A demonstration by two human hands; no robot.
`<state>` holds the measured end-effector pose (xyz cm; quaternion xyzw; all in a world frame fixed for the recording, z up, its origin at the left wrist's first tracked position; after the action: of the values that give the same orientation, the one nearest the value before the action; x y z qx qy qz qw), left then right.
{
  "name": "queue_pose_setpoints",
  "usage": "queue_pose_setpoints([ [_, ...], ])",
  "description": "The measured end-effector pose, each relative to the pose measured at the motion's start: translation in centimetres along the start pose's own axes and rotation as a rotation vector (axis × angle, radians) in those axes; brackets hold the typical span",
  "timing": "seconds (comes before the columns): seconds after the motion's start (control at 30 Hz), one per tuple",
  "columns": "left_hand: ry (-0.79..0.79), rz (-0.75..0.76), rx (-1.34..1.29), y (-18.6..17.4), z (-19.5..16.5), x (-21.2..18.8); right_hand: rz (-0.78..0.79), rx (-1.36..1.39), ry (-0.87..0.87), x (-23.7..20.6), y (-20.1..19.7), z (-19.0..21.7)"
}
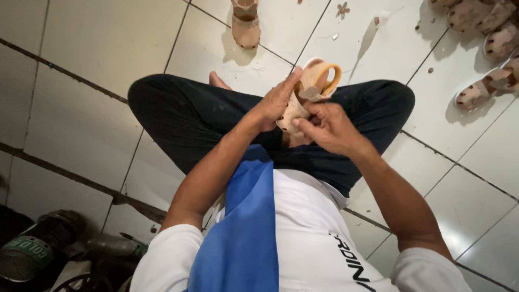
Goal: The person sits on the floor and glues small flower-shaped decorations onto the straps of children's sandals, pressing each decoration in place by hand. They then arrange the finished sandals in rows on the floor, handling them one at a time.
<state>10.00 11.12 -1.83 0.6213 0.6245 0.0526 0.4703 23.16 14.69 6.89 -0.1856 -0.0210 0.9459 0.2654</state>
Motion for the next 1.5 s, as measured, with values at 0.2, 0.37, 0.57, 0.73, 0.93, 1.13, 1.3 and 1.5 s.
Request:
queue_pose_setpoints([
  [0.2,-0.037,-0.056,0.037,-0.6,1.0,0.8,-0.03,0.085,0.097,0.0,0.2,-2.7],
  [0.37,0.013,-0.027,0.128,-0.9,0.4,1.1,-0.046,0.094,0.06,1.0,-0.3,-2.8],
  [0.57,-0.081,-0.136,0.177,-0.7,0.2,0.1,-0.047,0.07,0.079,0.7,-0.1,-1.3],
  [0.73,-0.091,0.151,-0.047,0.7,-1.3,0.3,0.016,0.091,0.197,0.4,-1.5,-0.2],
  [0.93,-0.067,0.183,-0.034,1.3,-2.7,0.1,0.063,0.231,0.153,0.1,-2.7,1.2],
  [1.13,-0.092,0.095,-0.014,1.0,-2.4,0.1,-0.012,0.16,0.147,0.0,-1.2,0.9],
  [1.3,-0.107,0.067,0.032,0.5,-1.5,0.7,-0.035,0.188,0.036,-0.1,-1.0,0.5],
  [1.5,0.063,0.07,0.15,0.0,-0.5,1.8,-0.028,0.08,0.119,-0.2,-1.7,-0.5],
])
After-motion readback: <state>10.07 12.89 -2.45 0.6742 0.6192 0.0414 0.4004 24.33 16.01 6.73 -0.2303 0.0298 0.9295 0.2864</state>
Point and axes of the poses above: each hand's wrist, its own x-axis towards the middle knuckle, its own y-axis out of the palm, z = x × y, the point moved 4 cm from there along x, towards the middle knuckle, and after that the axes turned 1 degree about -z, right-handed, at the moved point
